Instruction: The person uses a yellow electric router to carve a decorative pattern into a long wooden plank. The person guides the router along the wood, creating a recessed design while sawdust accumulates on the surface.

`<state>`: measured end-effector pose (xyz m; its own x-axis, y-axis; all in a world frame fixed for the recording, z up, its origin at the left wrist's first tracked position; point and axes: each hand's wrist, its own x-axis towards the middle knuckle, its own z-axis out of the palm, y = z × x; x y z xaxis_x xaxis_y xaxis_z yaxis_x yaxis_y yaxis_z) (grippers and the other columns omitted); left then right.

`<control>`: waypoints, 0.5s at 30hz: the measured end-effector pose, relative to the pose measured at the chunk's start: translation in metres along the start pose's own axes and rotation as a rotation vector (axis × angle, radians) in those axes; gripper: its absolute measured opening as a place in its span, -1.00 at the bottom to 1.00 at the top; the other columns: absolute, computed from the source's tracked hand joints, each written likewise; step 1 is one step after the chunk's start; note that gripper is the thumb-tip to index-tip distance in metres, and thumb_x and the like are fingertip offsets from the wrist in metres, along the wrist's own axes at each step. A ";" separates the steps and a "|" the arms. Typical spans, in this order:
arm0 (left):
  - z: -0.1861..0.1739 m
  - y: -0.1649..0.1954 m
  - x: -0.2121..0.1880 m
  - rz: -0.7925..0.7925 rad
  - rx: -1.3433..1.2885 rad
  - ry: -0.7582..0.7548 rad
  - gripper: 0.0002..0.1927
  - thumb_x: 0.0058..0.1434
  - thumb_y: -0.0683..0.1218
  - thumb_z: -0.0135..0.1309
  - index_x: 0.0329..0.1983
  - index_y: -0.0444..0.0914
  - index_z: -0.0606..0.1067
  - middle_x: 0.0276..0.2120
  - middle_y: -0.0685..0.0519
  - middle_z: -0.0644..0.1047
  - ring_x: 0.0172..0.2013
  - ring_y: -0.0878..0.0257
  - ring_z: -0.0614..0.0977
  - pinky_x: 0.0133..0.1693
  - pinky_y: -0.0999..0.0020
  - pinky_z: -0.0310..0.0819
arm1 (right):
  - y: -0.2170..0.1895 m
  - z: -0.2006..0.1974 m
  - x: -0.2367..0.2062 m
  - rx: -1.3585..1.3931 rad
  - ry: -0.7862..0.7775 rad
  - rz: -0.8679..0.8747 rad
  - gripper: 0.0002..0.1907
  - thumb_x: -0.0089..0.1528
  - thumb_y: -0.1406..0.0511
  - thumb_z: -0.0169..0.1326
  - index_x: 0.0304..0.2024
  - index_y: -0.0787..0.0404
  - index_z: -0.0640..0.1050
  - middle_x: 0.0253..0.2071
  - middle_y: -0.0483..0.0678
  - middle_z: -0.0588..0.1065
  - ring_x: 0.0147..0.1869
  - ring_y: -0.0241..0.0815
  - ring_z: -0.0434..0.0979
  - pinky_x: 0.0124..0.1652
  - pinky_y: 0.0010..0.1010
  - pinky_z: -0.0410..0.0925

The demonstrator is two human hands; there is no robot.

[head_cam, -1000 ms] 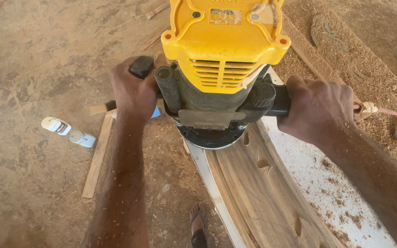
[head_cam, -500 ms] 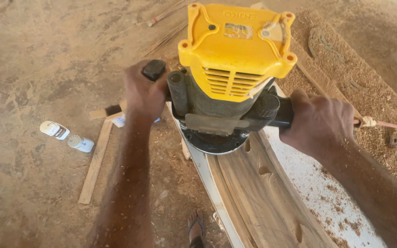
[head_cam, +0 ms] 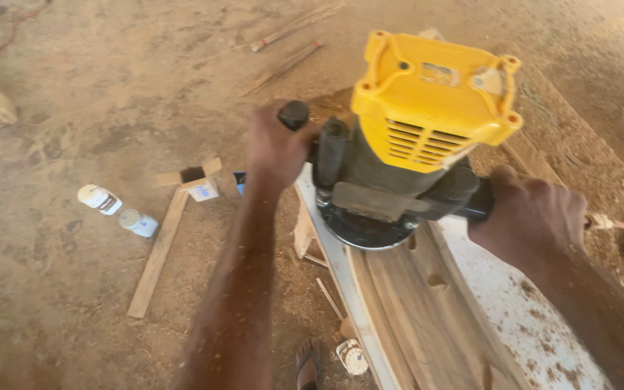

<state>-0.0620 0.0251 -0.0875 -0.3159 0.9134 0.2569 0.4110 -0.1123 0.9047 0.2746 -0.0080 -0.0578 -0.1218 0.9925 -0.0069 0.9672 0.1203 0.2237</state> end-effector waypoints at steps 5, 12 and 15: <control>-0.018 0.010 0.000 0.029 0.036 0.037 -0.76 -0.03 -0.05 0.25 -0.41 -0.33 0.57 -0.49 -0.13 0.61 -0.47 0.08 0.62 -0.35 0.16 0.49 | -0.011 -0.014 -0.005 0.055 0.006 0.044 -0.75 0.18 0.08 0.10 -0.40 0.09 0.55 -0.62 -0.12 0.44 -0.59 -0.16 0.43 -0.56 -0.21 0.26; -0.045 0.024 -0.004 -0.028 -0.077 0.025 -0.81 -0.06 -0.12 0.14 -0.48 -0.37 0.50 -0.57 -0.17 0.55 -0.52 0.00 0.58 -0.38 0.14 0.47 | -0.023 -0.029 -0.001 -0.066 0.025 -0.001 -0.75 0.19 0.02 0.13 -0.29 0.00 0.54 -0.56 -0.17 0.49 -0.51 -0.22 0.51 -0.43 -0.30 0.32; -0.045 0.025 -0.002 -0.026 -0.094 0.048 -0.82 -0.07 -0.13 0.13 -0.48 -0.36 0.49 -0.57 -0.15 0.55 -0.51 0.01 0.59 -0.37 0.15 0.47 | -0.017 -0.028 0.008 -0.054 -0.007 0.013 -0.73 0.12 0.03 0.19 -0.22 -0.02 0.57 -0.51 -0.15 0.52 -0.43 -0.17 0.54 -0.28 -0.20 0.36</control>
<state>-0.0890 0.0025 -0.0503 -0.3666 0.8971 0.2467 0.3212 -0.1268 0.9385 0.2507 -0.0026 -0.0344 -0.1077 0.9941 -0.0105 0.9551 0.1064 0.2766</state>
